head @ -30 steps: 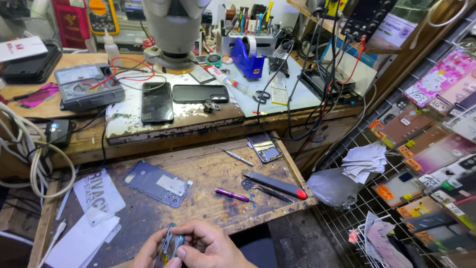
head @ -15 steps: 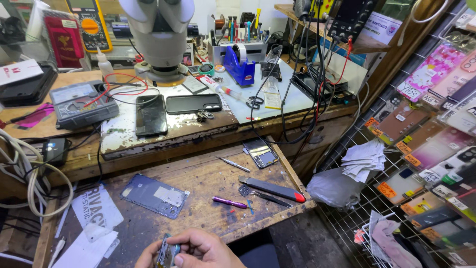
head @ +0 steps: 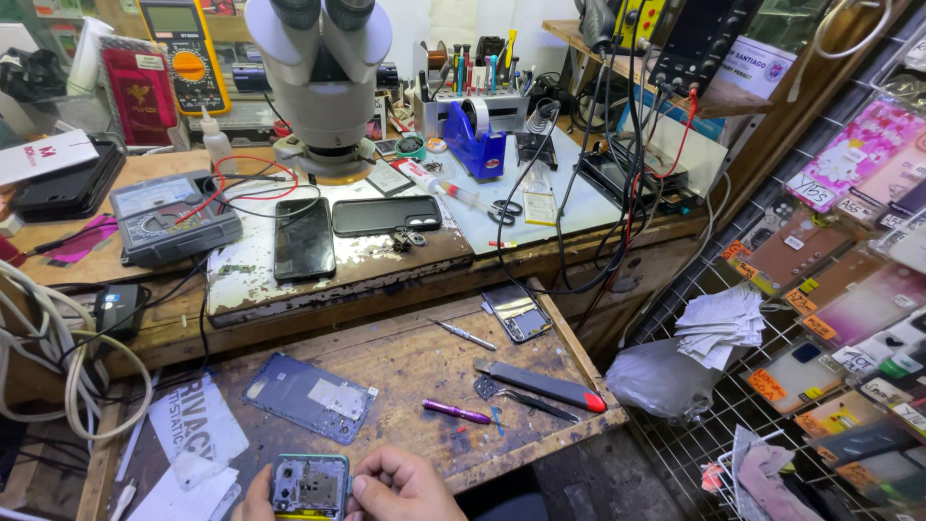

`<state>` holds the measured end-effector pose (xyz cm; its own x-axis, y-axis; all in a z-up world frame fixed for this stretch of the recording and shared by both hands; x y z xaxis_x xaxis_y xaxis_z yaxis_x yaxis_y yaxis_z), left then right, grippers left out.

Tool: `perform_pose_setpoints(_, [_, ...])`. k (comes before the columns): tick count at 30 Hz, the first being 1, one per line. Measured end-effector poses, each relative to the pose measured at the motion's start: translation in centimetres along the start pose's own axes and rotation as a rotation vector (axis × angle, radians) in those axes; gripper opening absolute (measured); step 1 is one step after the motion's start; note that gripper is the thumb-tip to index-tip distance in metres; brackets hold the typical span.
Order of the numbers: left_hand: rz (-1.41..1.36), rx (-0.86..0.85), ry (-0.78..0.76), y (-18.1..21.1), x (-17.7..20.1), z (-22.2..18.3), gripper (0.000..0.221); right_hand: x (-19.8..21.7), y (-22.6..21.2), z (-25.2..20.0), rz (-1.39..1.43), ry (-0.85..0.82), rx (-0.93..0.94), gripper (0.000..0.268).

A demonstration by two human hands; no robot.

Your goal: The person repairs a mobile phone by removing screws using a screwdriver, handling a SIM card tray, and prying internal components on a workbench.

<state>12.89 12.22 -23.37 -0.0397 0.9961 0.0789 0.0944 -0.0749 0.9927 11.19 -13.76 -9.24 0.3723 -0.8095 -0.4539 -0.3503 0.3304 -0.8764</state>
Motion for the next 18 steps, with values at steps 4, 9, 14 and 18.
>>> perform_pose_setpoints(4, [0.032, -0.008, 0.042, 0.3, 0.5, 1.8, 0.086, 0.4, 0.1, 0.8, -0.31, 0.05, 0.149, 0.011])
perform_pose_setpoints(9, [0.079, 0.0, 0.102, 0.3, 0.3, 3.5, 0.087, 3.3, 4.0, 4.0, -0.324, 0.076, 0.201, 0.013])
perform_pose_setpoints(14, [0.124, -0.013, 0.154, 0.7, -0.7, 5.5, 0.087, 7.3, 8.9, 8.2, -0.45, 0.095, 0.312, 0.013])
perform_pose_setpoints(18, [0.156, 0.005, 0.217, -0.4, -0.8, 2.4, 0.088, 8.9, 11.9, 7.9, -0.159, -0.039, 0.051, 0.012])
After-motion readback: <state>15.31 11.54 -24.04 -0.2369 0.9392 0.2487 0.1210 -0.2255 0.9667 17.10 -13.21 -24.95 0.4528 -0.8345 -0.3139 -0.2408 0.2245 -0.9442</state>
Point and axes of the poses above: each hand's wrist, its own z-axis towards the middle knuckle, its own x-axis out of the back of the hand, y = z × x, the point moved 1 cm from there along z, towards the middle knuckle, and after that the axes turned 1 degree about z, right-handed, at the moved point
